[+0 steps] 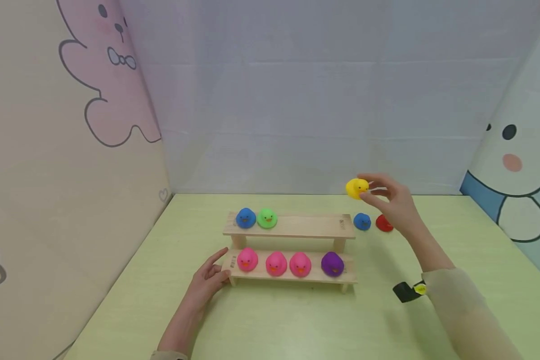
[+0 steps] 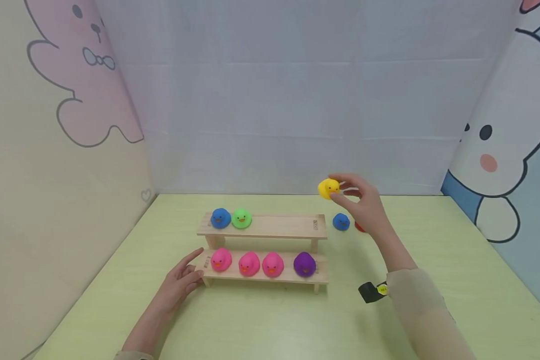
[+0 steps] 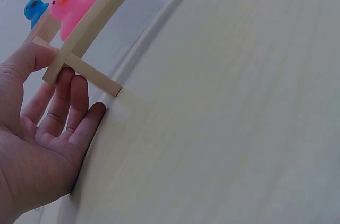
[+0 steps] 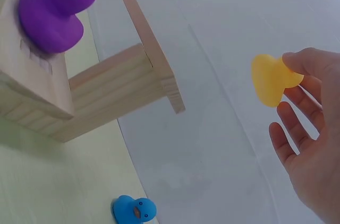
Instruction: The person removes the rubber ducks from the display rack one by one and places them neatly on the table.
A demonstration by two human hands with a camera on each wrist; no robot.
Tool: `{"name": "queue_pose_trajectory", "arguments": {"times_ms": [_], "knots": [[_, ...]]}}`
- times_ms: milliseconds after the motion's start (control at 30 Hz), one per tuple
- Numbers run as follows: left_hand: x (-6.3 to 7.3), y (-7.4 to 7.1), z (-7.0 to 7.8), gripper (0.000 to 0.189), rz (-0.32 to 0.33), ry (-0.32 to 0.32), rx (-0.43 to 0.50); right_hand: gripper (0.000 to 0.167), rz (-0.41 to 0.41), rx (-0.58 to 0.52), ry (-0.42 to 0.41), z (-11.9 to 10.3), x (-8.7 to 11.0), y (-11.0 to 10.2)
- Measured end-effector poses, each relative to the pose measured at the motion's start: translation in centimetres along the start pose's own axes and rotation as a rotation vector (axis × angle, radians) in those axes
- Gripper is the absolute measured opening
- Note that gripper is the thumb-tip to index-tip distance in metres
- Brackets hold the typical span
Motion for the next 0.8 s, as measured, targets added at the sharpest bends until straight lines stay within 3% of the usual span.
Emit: {"name": "queue_pose_trajectory", "arguments": {"times_ms": [800], "knots": [[0.1,0.1,0.2,0.058,-0.011,0.003,-0.006,0.041,0.160,0.175,0.119,5.6,2.1,-6.5]]}}
Point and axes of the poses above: each hand's wrist, its own x-axis away from the middle knuckle, its own y-axis out of the palm, z = x × y, the point moved 10 cm from there along -x, towards the middle knuckle, and after that the axes turned 7 degrees about y, right-handed, at the moved point
